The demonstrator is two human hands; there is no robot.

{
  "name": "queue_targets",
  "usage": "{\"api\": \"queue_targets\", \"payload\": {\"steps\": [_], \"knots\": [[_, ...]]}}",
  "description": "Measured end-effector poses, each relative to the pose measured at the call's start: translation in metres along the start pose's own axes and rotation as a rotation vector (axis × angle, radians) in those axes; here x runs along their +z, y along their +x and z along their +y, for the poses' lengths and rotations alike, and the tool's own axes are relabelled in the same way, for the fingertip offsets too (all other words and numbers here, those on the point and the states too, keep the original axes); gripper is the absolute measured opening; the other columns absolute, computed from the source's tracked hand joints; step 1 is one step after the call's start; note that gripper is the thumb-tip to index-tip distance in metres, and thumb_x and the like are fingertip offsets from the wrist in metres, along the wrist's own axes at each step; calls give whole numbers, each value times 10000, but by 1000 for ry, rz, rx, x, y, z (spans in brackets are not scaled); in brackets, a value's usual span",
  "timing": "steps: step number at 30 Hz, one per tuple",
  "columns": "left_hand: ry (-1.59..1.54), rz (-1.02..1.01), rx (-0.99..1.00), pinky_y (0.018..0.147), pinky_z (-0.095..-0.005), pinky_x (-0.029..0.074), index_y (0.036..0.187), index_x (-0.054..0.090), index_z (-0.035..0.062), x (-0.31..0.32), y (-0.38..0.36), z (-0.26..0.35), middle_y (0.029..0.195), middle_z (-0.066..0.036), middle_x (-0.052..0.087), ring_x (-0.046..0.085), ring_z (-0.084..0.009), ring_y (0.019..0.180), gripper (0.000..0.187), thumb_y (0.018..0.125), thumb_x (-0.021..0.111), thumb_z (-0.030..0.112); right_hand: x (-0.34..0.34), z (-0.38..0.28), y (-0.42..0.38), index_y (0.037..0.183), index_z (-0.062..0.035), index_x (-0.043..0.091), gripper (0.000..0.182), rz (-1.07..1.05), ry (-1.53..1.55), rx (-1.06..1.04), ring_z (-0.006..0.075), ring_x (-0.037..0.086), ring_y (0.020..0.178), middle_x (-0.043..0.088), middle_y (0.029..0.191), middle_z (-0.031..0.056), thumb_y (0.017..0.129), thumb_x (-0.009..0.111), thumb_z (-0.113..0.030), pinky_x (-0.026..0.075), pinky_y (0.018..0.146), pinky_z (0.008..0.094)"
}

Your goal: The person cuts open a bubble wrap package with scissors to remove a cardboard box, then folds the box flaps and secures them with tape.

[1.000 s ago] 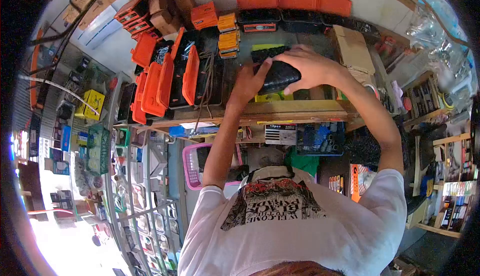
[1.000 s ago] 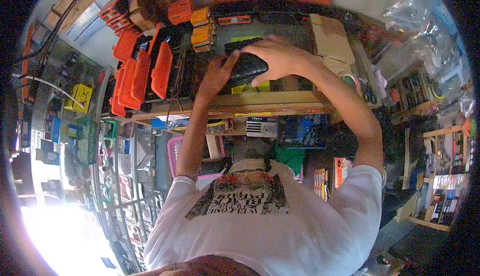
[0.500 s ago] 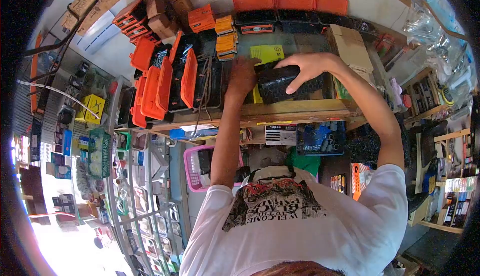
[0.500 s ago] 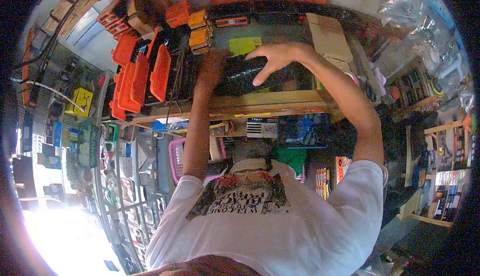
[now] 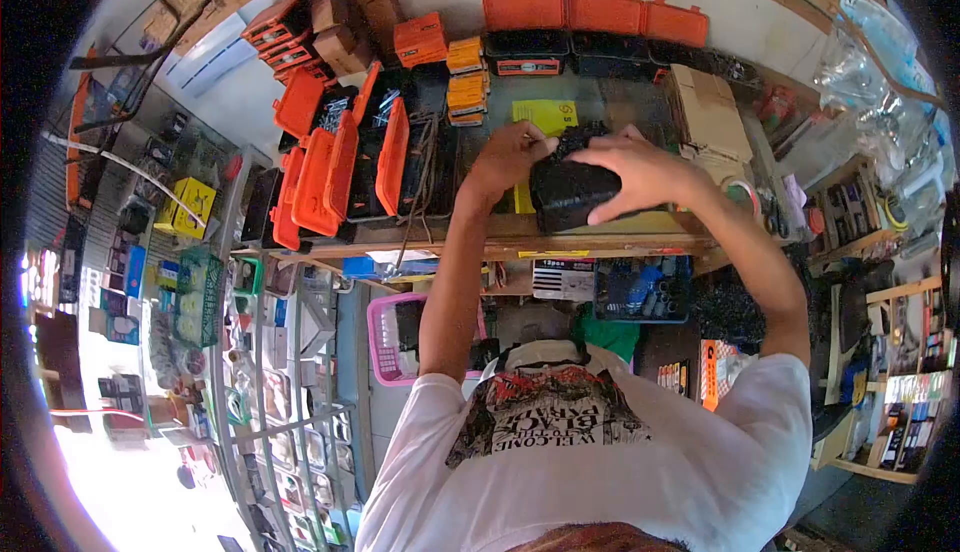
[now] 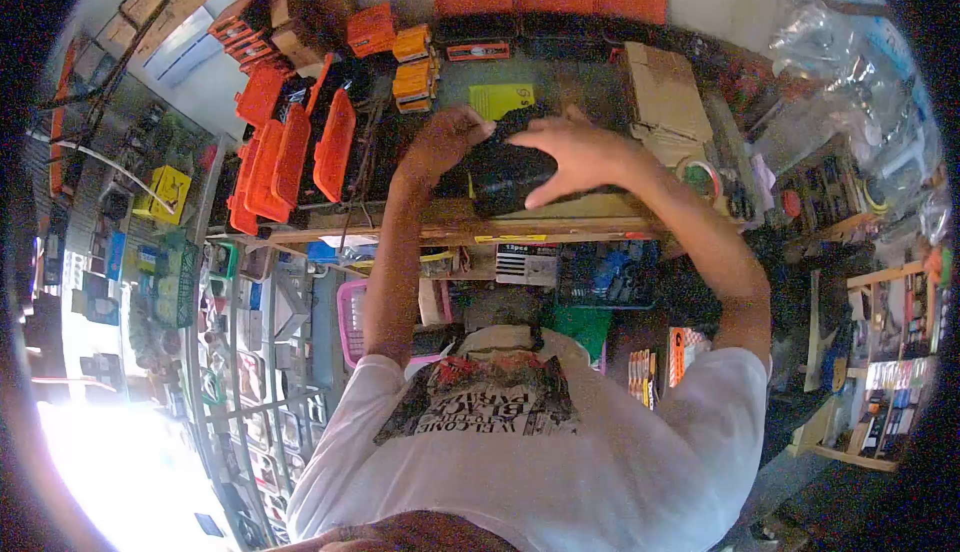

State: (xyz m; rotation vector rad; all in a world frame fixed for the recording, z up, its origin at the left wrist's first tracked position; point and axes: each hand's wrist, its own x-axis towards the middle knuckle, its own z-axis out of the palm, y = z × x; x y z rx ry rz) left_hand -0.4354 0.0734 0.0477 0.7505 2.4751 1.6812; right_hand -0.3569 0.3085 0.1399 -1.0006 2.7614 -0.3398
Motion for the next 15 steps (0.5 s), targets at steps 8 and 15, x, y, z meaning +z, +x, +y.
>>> {"api": "queue_targets", "payload": {"steps": [8, 15], "knots": [[143, -77, 151, 756, -391, 484, 996, 604, -20, 2, -31, 49, 872, -161, 648, 622, -251, 855, 384, 852, 821, 263, 33, -3, -19, 1407, -108, 475, 947, 282, -41, 12, 375, 558, 1166, 639, 1170, 183, 636, 906, -449, 322, 1054, 452], [121, -104, 56, 1052, -409, 461, 1263, 626, -29, -4, -33, 65, 1258, -213, 662, 605, -317, 1239, 733, 767, 859, 459, 12, -6, -34, 1419, -107, 397, 990, 316, 49, 25, 407, 443, 1311, 528, 1343, 213, 641, 922, -421, 337, 1088, 491]]}}
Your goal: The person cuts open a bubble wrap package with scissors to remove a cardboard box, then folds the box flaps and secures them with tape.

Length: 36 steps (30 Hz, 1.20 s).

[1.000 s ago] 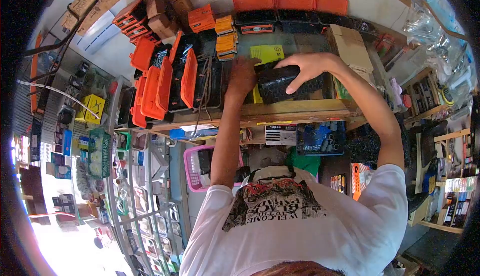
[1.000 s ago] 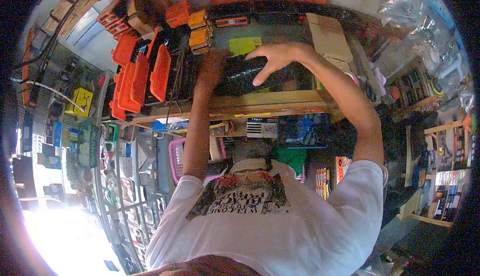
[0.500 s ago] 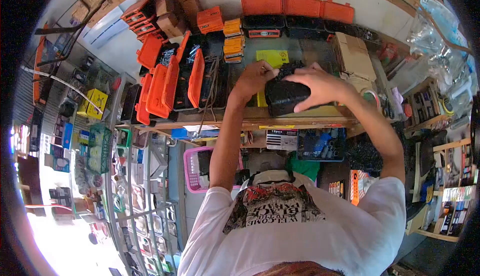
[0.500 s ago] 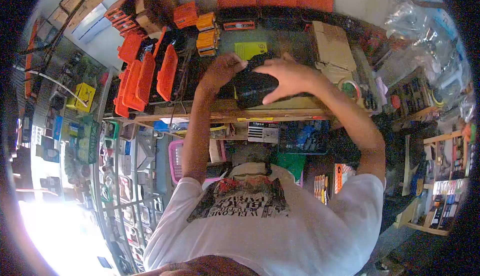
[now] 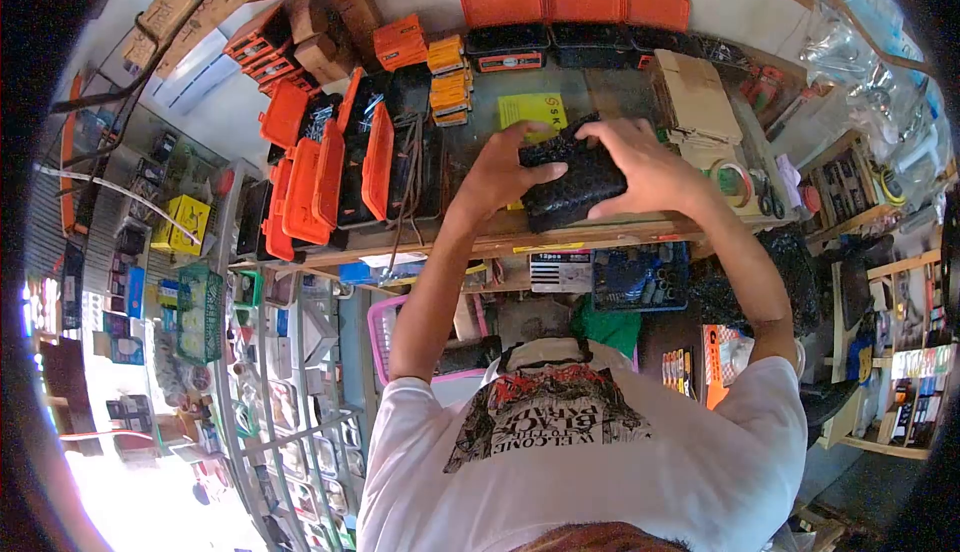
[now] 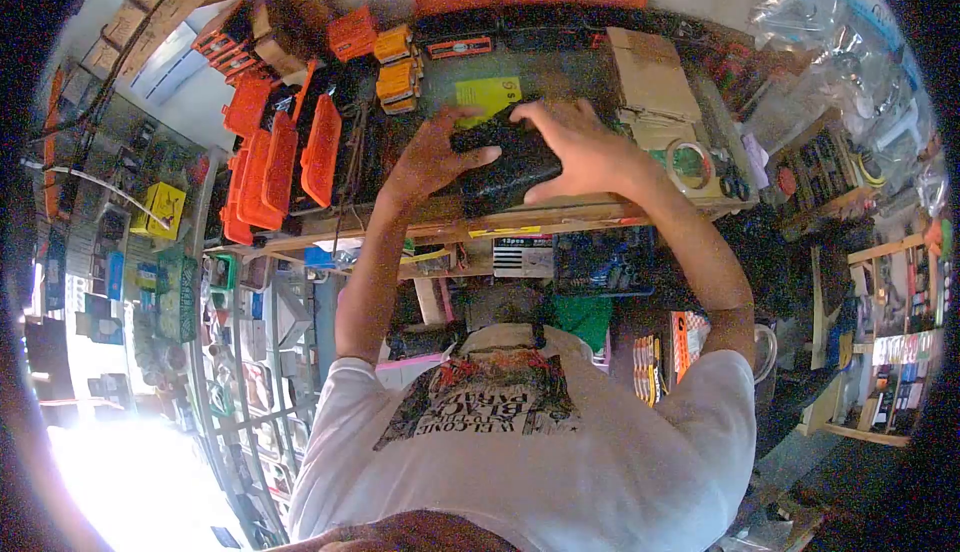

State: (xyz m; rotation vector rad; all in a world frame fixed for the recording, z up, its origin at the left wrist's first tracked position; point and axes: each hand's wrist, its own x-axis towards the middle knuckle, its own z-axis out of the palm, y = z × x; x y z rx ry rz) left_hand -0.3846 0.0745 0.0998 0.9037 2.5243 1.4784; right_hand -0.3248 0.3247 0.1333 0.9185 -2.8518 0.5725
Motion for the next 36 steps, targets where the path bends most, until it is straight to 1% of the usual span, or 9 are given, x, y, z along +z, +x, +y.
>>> {"api": "queue_targets", "payload": {"steps": [1, 4, 7, 13, 15, 18, 27, 30, 36], "knots": [[2, -28, -30, 1045, -407, 468, 1237, 652, -31, -2, 1, 0, 1230, -212, 680, 625, -314, 1207, 712, 764, 860, 459, -9, 3, 1, 1453, -107, 372, 1039, -63, 19, 22, 424, 387, 1361, 472, 1407, 208, 640, 923, -446, 338, 1113, 504], [4, -54, -68, 1018, -399, 489, 1138, 719, -41, -5, 5, 5, 1135, -209, 727, 680, -303, 1110, 634, 757, 867, 443, -8, 11, -1, 1483, -81, 347, 1084, 70, -30, -74, 412, 391, 1389, 474, 1429, 228, 636, 913, -452, 257, 1166, 552], [5, 4, -20, 979, -394, 510, 1042, 751, -53, 2, 7, 3, 1054, -207, 751, 714, -296, 1028, 532, 758, 877, 379, -11, 14, 8, 1543, -89, 280, 1161, 84, -37, -184, 415, 410, 1377, 474, 1430, 239, 637, 914, -443, 271, 1172, 526], [170, 106, 74, 850, -387, 552, 961, 759, -15, 8, 3, 8, 984, -204, 740, 726, -332, 922, 278, 769, 846, 166, -8, 9, 15, 1439, -91, 524, 918, -146, -83, -90, 334, 533, 1280, 631, 1280, 138, 665, 888, -424, 368, 1112, 487], [219, 193, 231, 767, -404, 565, 903, 758, 16, 14, -1, 0, 902, -192, 728, 709, -375, 862, 162, 758, 810, 69, -6, 2, 11, 1348, -78, 615, 788, -108, -45, -54, 320, 560, 1254, 644, 1275, 114, 680, 876, -403, 406, 1085, 456], [232, 210, 367, 776, -441, 559, 878, 737, 20, 16, -3, -1, 897, -179, 723, 693, -393, 864, 112, 773, 771, 33, 5, -4, 1, 1285, -69, 679, 679, 12, -16, -49, 322, 626, 1173, 660, 1287, 118, 705, 864, -367, 483, 1024, 424], [304, 35, 183, 817, -464, 546, 974, 700, 12, 5, 3, 13, 982, -199, 727, 682, -407, 960, 147, 855, 736, 91, 17, 11, -3, 1289, -86, 681, 658, 119, 22, -66, 345, 627, 1181, 660, 1306, 145, 717, 868, -351, 483, 1031, 445], [286, 10, 115, 849, -443, 548, 1053, 698, 16, 3, 5, 16, 1023, -206, 732, 693, -391, 991, 213, 876, 737, 128, 20, 16, -2, 1255, -77, 695, 642, 127, 34, -61, 338, 611, 1204, 662, 1297, 150, 712, 871, -371, 456, 1054, 445], [205, -227, 173, 936, -412, 530, 1275, 646, 36, -11, 1, 4, 1096, -213, 727, 692, -377, 1070, 427, 918, 729, 256, 18, 10, -8, 1357, -70, 588, 754, 78, 38, 25, 360, 530, 1296, 612, 1360, 160, 728, 865, -380, 387, 1115, 468]]}}
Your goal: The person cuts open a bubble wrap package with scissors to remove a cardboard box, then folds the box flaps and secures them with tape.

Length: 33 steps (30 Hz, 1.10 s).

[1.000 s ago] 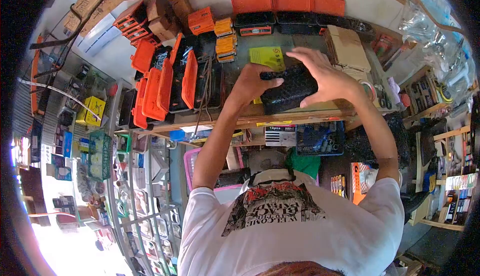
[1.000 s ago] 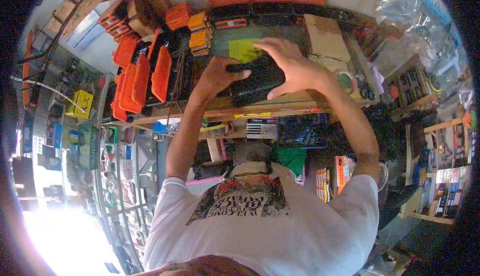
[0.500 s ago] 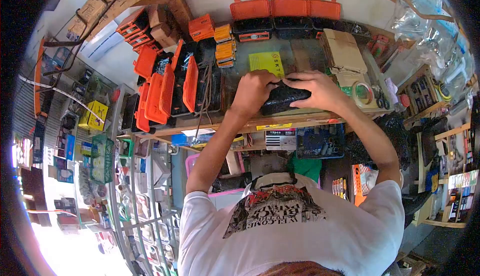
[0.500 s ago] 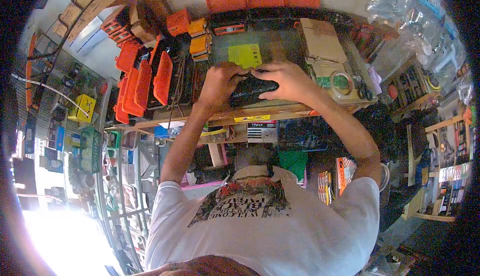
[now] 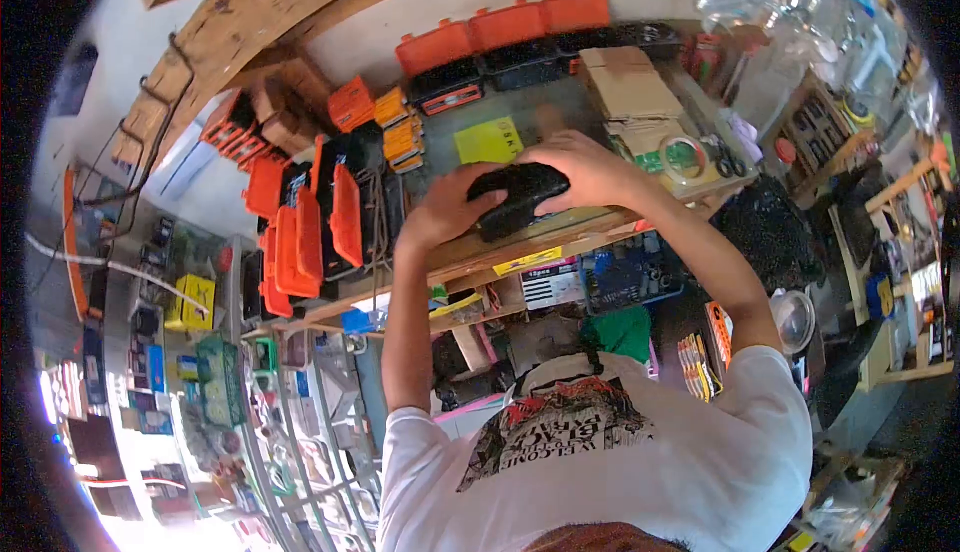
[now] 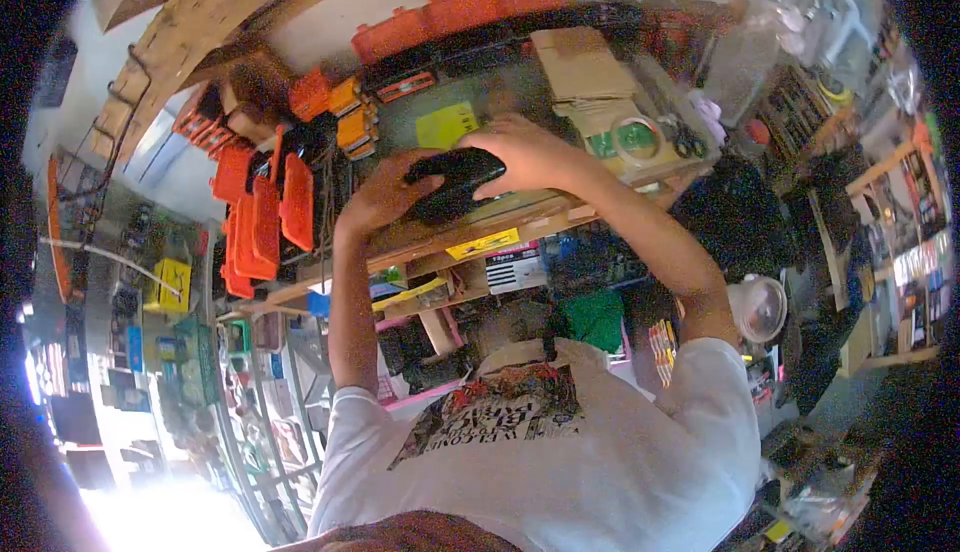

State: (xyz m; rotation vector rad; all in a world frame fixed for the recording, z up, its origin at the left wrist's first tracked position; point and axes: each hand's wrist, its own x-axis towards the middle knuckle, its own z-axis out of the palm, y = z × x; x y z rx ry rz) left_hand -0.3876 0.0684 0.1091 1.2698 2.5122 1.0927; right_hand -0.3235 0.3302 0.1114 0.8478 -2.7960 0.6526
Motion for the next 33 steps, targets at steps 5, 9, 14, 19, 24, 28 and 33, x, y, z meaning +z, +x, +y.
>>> {"api": "queue_targets", "payload": {"steps": [5, 9, 14, 19, 24, 28, 33], "knots": [[98, 75, -79, 914, -433, 525, 1244, 658, 27, -1, 2, 23, 1103, -243, 709, 678, -410, 1064, 440, 946, 695, 349, -18, -27, -39, 1419, -92, 533, 711, 444, -28, -95, 348, 511, 1322, 600, 1368, 166, 814, 820, -329, 344, 1144, 473], [171, 166, -95, 872, -449, 530, 1205, 662, 10, -1, 15, 6, 1072, -268, 700, 677, -433, 1018, 434, 945, 694, 356, -41, -12, -112, 1239, -103, 673, 447, 525, 175, 329, 360, 534, 1277, 672, 1232, 161, 860, 776, -317, 379, 1085, 476], [503, 606, -7, 932, -456, 503, 1231, 645, 7, -6, 21, 19, 1193, -246, 670, 640, -425, 1097, 423, 949, 694, 318, -22, 39, -177, 1112, -94, 727, 294, 516, -323, 524, 324, 572, 1058, 692, 1098, 104, 848, 766, -217, 389, 953, 449], [-133, 627, 21, 923, -393, 498, 1242, 651, 22, 25, -10, 128, 1220, -172, 672, 644, -288, 1084, 374, 956, 688, 261, -6, 58, -198, 1051, -98, 738, 189, 552, -352, 505, 309, 570, 1005, 683, 1026, 92, 864, 722, -118, 375, 930, 448], [-455, 181, 61, 829, -315, 532, 1184, 660, -17, 103, -22, 146, 1127, -108, 695, 669, -158, 944, 256, 999, 643, 160, -1, 58, -208, 1050, -92, 736, 214, 745, -247, 342, 313, 600, 977, 681, 1017, 94, 857, 693, -11, 420, 884, 416], [-680, 123, -49, 880, -321, 517, 1340, 549, -5, 137, -10, 136, 1155, -108, 678, 646, -166, 1034, 375, 1014, 626, 163, -12, 7, -219, 1083, -115, 723, 304, 818, -124, 194, 318, 610, 953, 672, 1040, 80, 806, 692, 5, 455, 860, 431], [-1021, 41, 32, 941, -357, 516, 1437, 435, -16, 136, -3, 162, 1186, -133, 665, 626, -196, 1104, 484, 1014, 626, 123, -24, -50, -228, 1062, -112, 758, 361, 731, -206, 49, 273, 610, 905, 666, 1031, 39, 718, 721, -9, 461, 844, 403]]}}
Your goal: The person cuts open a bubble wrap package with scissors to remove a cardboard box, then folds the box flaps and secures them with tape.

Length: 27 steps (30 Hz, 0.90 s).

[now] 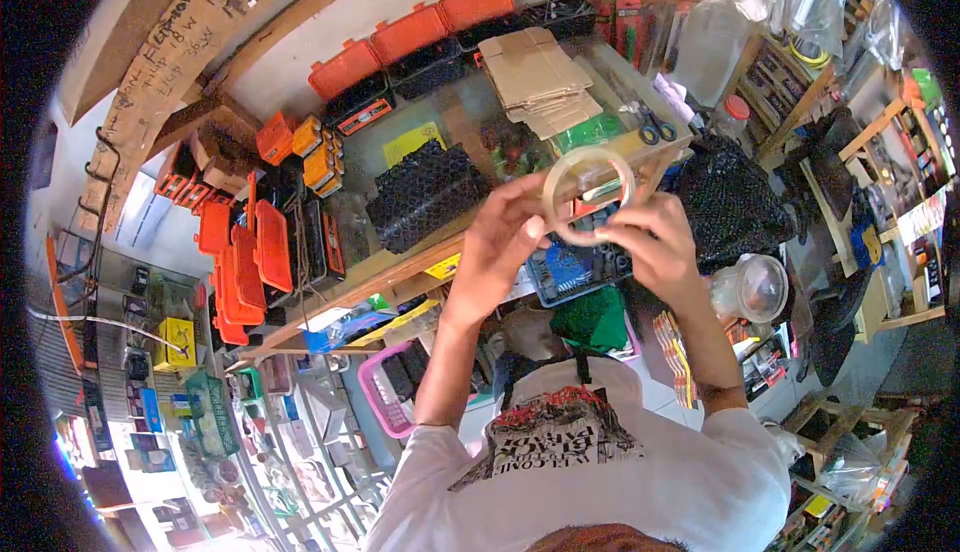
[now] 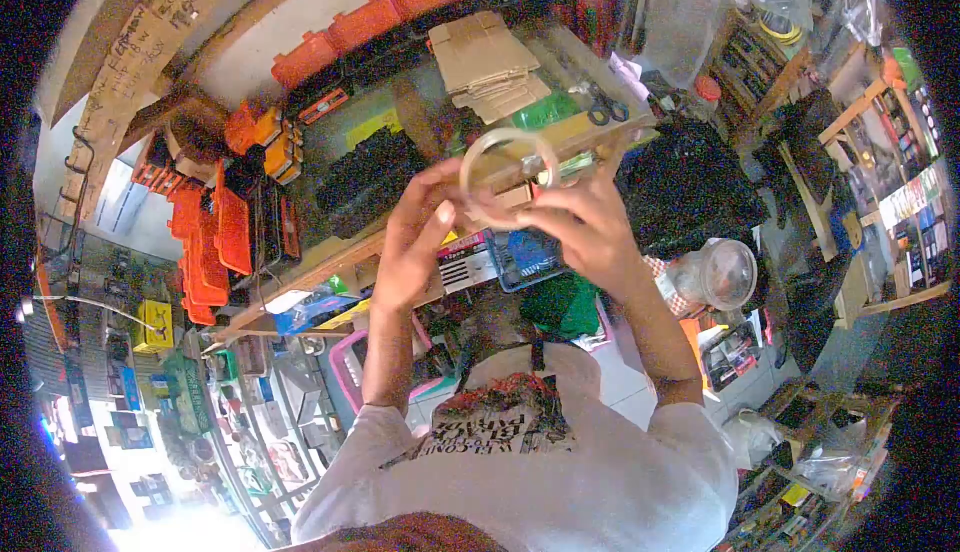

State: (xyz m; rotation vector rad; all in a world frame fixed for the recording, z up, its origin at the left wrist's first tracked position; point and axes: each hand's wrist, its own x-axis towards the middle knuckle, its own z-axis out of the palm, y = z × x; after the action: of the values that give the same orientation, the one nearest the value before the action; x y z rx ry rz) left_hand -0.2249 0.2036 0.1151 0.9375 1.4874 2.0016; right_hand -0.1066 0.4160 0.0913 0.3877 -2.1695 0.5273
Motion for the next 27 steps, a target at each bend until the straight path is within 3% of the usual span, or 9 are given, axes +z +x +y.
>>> {"api": "queue_targets", "payload": {"steps": [11, 13, 16, 19, 20, 21, 23, 24, 27], "knots": [[54, 40, 121, 912, -426, 589, 1425, 413, -2, 4, -31, 14, 1113, -203, 666, 676, -256, 1032, 417, 1027, 540, 1, 6, -28, 14, 972, -94, 771, 253, 121, 101, -304, 204, 602, 849, 663, 1028, 8, 732, 843, -136, 458, 730, 392], [-27, 23, 154, 914, -429, 588, 1427, 398, 6, 3, -35, 11, 1103, -206, 664, 678, -268, 1040, 422, 1029, 537, 3, 7, -25, 0, 1137, -39, 665, 493, 25, 386, -65, 226, 588, 925, 628, 1070, 88, 777, 874, -305, 470, 823, 414], [29, 71, 187, 906, -440, 594, 1416, 384, 21, 4, -41, 6, 1081, -202, 665, 693, -292, 1019, 415, 1030, 537, 10, 28, -46, -4, 1283, 25, 532, 716, 344, 821, 223, 237, 551, 1031, 566, 1125, 151, 824, 830, -437, 435, 919, 378], [4, 119, 158, 915, -448, 596, 1391, 394, 30, -2, -45, 5, 1063, -195, 666, 700, -296, 1006, 392, 1030, 545, 20, 34, -59, 1, 1258, 26, 556, 648, 438, 856, 421, 228, 541, 1048, 556, 1126, 141, 876, 771, -451, 419, 940, 360], [9, 130, 183, 927, -445, 592, 1382, 410, 28, -3, -46, 3, 1102, -207, 669, 696, -301, 1037, 384, 1024, 549, 9, 27, -46, 0, 1259, 29, 573, 628, 188, 738, 273, 222, 553, 1036, 576, 1121, 127, 905, 735, -464, 417, 941, 355], [11, 143, 201, 938, -442, 588, 1373, 426, 26, -4, -48, 0, 1141, -220, 671, 691, -306, 1069, 376, 1019, 552, -3, 33, -53, -4, 1257, 20, 596, 585, 153, 985, 393, 239, 575, 1007, 628, 1080, 121, 913, 730, -435, 424, 929, 364], [151, 159, 220, 960, -448, 578, 1370, 456, 21, -3, -55, -2, 1232, -239, 649, 674, -320, 1122, 372, 1013, 553, -16, 28, -41, 2, 1191, 8, 653, 508, 5, 783, 106, 270, 599, 963, 685, 1019, 133, 897, 749, -395, 441, 913, 386], [223, 158, 236, 971, -451, 573, 1368, 471, 19, -4, -54, -2, 1278, -248, 638, 666, -326, 1149, 370, 1010, 554, -23, 28, -54, 4, 1071, 12, 699, 393, 51, 864, 283, 288, 617, 934, 712, 989, 142, 853, 801, -298, 458, 888, 408], [82, 166, 197, 1018, -427, 545, 1372, 508, -4, 3, -59, -8, 1386, -243, 586, 642, -322, 1204, 363, 1011, 540, -35, 28, -48, 1, 976, 0, 721, 299, -87, 784, 178, 292, 639, 911, 732, 980, 110, 804, 842, -213, 453, 892, 413]]}}
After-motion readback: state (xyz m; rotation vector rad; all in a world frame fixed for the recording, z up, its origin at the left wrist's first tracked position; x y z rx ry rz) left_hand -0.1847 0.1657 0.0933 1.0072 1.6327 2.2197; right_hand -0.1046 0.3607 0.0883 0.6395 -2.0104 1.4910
